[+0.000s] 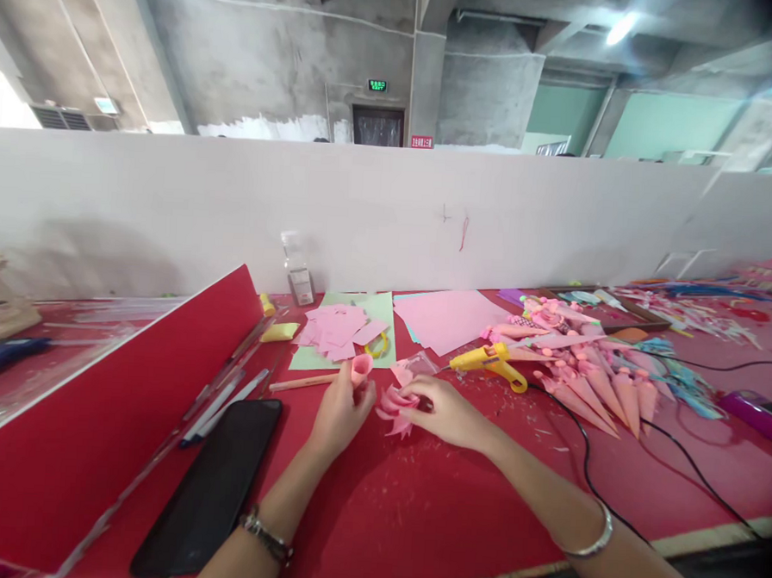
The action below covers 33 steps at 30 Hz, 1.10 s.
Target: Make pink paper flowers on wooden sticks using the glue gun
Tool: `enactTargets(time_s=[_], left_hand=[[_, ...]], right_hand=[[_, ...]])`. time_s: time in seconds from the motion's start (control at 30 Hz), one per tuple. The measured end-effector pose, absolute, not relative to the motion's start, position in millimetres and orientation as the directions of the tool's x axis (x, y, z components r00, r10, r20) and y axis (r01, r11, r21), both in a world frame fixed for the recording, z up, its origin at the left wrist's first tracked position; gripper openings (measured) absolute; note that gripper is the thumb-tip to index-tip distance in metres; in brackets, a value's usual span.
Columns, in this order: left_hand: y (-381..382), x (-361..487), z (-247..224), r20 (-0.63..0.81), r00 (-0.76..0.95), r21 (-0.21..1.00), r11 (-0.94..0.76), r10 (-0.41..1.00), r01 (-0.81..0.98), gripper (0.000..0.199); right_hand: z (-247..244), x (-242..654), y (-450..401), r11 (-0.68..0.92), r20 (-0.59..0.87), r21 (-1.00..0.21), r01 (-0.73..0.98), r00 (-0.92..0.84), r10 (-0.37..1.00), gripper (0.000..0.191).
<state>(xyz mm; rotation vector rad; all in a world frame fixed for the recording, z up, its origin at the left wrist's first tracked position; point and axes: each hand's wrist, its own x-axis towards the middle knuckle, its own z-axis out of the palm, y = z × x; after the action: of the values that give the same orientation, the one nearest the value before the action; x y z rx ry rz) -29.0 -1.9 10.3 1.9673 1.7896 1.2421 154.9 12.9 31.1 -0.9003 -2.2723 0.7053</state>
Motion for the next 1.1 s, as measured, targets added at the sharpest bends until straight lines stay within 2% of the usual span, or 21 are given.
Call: enactTargets(time_s=[0.17, 0.33, 0.5, 0.67, 0.87, 1.0, 1.1], left_hand=[[-9.7, -20.5, 13.0, 0.41, -0.002, 0.682, -0.305, 0.912, 0.664, 0.014], [-12.8, -19.8, 12.0, 0.407, 0.075, 0.655, -0.348, 0.91, 0.671, 0.014], [-13.0, -18.9, 9.5, 0.398, 0.075, 0.635, -0.333, 0.914, 0.697, 0.017], [-14.2, -17.3, 11.6, 0.354, 0.146, 0.653, -0.356, 0.924, 0.668, 0.018], [-16.2, -22.4, 13.2, 0.37, 0.222, 0.665, -0.424, 0.902, 0.615, 0.023], [-15.3, -24.4, 11.4, 0.356, 0.199, 0.719, -0.403, 0.913, 0.565, 0.031], [-15.0, -21.3, 12.6, 0.327, 0.177, 0.77, -0.37, 0.928, 0.52, 0.029]], right_hand=[[24.4, 147.5, 5.7, 0.603, 0.312, -0.674, 0.427, -0.575, 0.756, 0.013], [26.2, 146.0, 2.9, 0.549, 0.333, -0.738, 0.393, -0.495, 0.802, 0.014], [21.2, 145.8, 4.7, 0.484, 0.304, -0.806, 0.341, -0.463, 0.833, 0.013], [13.5, 144.3, 7.6, 0.405, 0.284, -0.885, 0.231, -0.423, 0.861, 0.013], [10.5, 143.6, 10.0, 0.223, 0.208, -0.975, -0.008, -0.398, 0.893, 0.016], [12.4, 143.6, 9.6, 0.217, 0.228, -0.974, -0.072, -0.396, 0.89, 0.017], [12.1, 142.6, 8.9, 0.234, 0.241, -0.97, -0.065, -0.385, 0.891, 0.015]])
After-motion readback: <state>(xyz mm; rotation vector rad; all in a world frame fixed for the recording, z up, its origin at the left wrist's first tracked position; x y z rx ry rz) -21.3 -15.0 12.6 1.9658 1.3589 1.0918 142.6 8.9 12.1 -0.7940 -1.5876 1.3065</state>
